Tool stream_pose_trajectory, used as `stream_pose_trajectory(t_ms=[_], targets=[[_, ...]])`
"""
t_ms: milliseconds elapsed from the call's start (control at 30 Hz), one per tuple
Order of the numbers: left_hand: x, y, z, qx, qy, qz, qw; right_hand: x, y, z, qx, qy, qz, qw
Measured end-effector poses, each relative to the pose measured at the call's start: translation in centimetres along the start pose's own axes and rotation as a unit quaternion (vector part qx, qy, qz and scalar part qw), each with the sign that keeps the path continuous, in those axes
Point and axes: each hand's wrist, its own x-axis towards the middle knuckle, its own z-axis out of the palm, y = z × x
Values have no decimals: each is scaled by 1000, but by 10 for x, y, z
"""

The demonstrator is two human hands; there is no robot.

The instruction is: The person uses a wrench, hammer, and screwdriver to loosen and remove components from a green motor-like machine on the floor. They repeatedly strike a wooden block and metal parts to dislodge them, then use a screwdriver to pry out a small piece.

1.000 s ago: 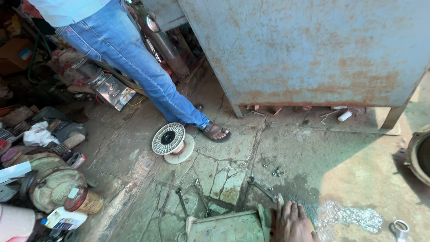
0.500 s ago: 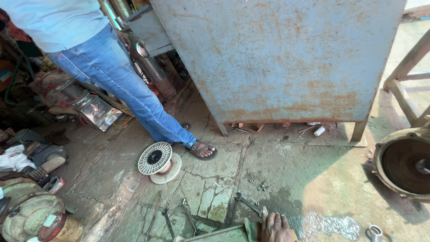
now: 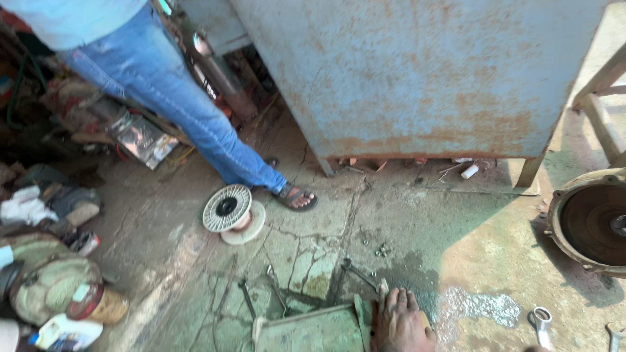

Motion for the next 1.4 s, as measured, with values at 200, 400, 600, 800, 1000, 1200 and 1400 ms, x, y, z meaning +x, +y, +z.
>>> stream_pose_trajectory(t_ms=[200, 400, 600, 800, 1000, 1200, 1400], targets=[[-4, 1, -8, 31, -38, 2, 999, 4, 2, -8, 36, 44, -45, 997], [1, 2, -2, 44, -73, -41, 996, -1, 6, -14, -43, -75, -94, 992], [1, 6, -2, 46, -85, -48, 994, -2, 4, -20, -78, -76, -101, 989], [-1, 9, -4, 56, -80, -50, 994, -9, 6, -24, -65, -108, -76, 989], [0, 11, -6, 37, -92, -62, 993, -5, 20, -17, -51, -96, -75, 991], [-3, 13, -12, 15, -70, -48, 996, -6, 24, -17, -11, -47, -119, 992], [5, 17, -14, 73, -87, -47, 992, -25, 17, -30, 4, -35, -117, 993]])
